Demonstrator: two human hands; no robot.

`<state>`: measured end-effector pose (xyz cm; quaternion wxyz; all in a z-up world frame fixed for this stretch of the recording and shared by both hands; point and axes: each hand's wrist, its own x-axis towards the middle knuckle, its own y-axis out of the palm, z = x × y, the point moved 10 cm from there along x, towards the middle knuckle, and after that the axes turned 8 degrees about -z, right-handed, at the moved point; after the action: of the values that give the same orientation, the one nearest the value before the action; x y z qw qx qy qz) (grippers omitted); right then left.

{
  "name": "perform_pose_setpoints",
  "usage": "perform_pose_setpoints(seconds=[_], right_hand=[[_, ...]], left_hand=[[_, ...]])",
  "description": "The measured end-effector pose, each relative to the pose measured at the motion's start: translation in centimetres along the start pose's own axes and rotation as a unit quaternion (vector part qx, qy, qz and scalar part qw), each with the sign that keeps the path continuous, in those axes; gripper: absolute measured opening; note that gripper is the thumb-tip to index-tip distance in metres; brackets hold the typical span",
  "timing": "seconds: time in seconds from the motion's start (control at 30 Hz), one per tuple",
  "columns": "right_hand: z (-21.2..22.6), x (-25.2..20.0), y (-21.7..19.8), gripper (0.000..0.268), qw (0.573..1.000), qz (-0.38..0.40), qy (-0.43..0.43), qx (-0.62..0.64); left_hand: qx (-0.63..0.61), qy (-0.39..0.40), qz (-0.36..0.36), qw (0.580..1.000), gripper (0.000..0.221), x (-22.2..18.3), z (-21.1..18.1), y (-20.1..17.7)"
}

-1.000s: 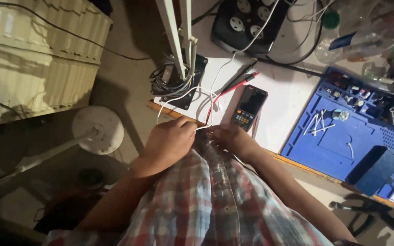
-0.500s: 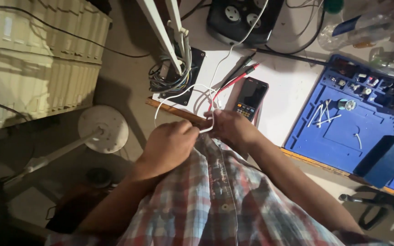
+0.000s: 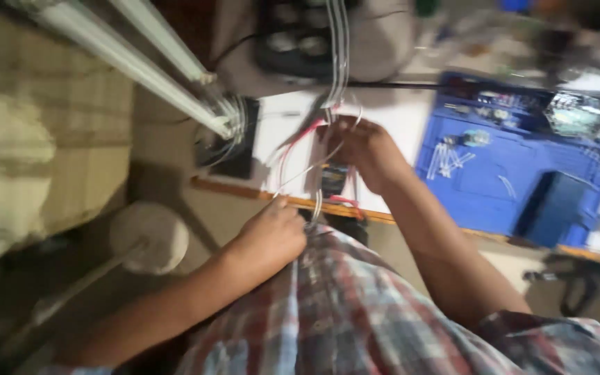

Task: The person is insulating soldered joints on a motor assembly by fitting plastic sleeves over the connections and subsequently testing a smartphone's functionality.

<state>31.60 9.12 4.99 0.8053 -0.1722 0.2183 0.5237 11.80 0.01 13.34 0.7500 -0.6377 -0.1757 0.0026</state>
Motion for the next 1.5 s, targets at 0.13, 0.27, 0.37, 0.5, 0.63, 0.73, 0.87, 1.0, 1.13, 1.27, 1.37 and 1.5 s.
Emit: perform_pose_setpoints(seconds=[0.13, 0.27, 0.37, 0.5, 0.63, 0.73, 0.87, 1.0, 1.13, 1.27, 1.37, 1.5], right_hand=[[-6.9, -5.3, -11.9, 0.056, 0.951, -0.17, 0.074, 0.249], [-15.8, -11.9, -22.7, 0.031, 0.854, -0.306, 0.09, 0.411], [-18.7, -16.4, -28.8, 0.068, 0.837, -0.33, 0.089, 0.428], [-20.7, -22.6, -35.4, 0.087, 0.874, -0.345, 0.07, 0.334], [-19.1, -25.4, -38.0, 0.058, 0.968, -0.233, -0.02, 0.091], [-19.6, -26.3, -37.5, 0.05, 0.991, -0.133, 0.005, 0.032], [-21.2, -27.0, -39.6, 0.05, 0.978, -0.098, 0.129, -0.132], [-21.5, -28.1, -42.6, 0.045, 0.97, -0.063, 0.101, -0.21], [-21.1, -28.4, -43.9, 0.041, 0.954, -0.052, 0.033, -0.294], [-24.4, -28.3, -45.1, 0.058, 0.995, -0.06, 0.011, -0.079], [-31.0, -26.7, -46.2, 0.073, 0.884, -0.128, 0.075, 0.444], [-32.4, -25.7, -49.3, 0.047, 0.855, -0.257, 0.088, 0.441]], left_hand=[[-0.136, 0.082, -0.023, 0.987, 0.027, 3.0, -3.7, 1.7], [-0.213, 0.165, -0.036, 0.962, 0.021, 9.0, -7.6, 0.5], [-0.327, 0.176, 0.015, 0.928, 0.013, 14.7, -11.1, 2.0], [-0.414, 0.084, 0.124, 0.898, 0.024, 25.0, -17.0, 4.7], [-0.629, -0.215, 0.345, 0.663, 0.058, 29.5, -25.9, 15.4], [-0.72, -0.295, 0.367, 0.511, 0.046, 29.9, -33.3, 18.5], [-0.726, -0.322, 0.352, 0.495, 0.038, 31.8, -37.5, 18.8], [-0.646, -0.28, 0.382, 0.598, 0.037, 32.0, -41.2, 21.1], [-0.559, -0.264, 0.36, 0.699, 0.034, 31.7, -43.0, 22.4], [-0.494, -0.255, 0.281, 0.782, 0.028, 33.2, -41.3, 20.3], [-0.443, -0.132, 0.27, 0.845, 0.025, 35.1, -41.7, 14.0], [-0.44, -0.04, 0.276, 0.854, 0.021, 34.5, -45.6, 12.3]])
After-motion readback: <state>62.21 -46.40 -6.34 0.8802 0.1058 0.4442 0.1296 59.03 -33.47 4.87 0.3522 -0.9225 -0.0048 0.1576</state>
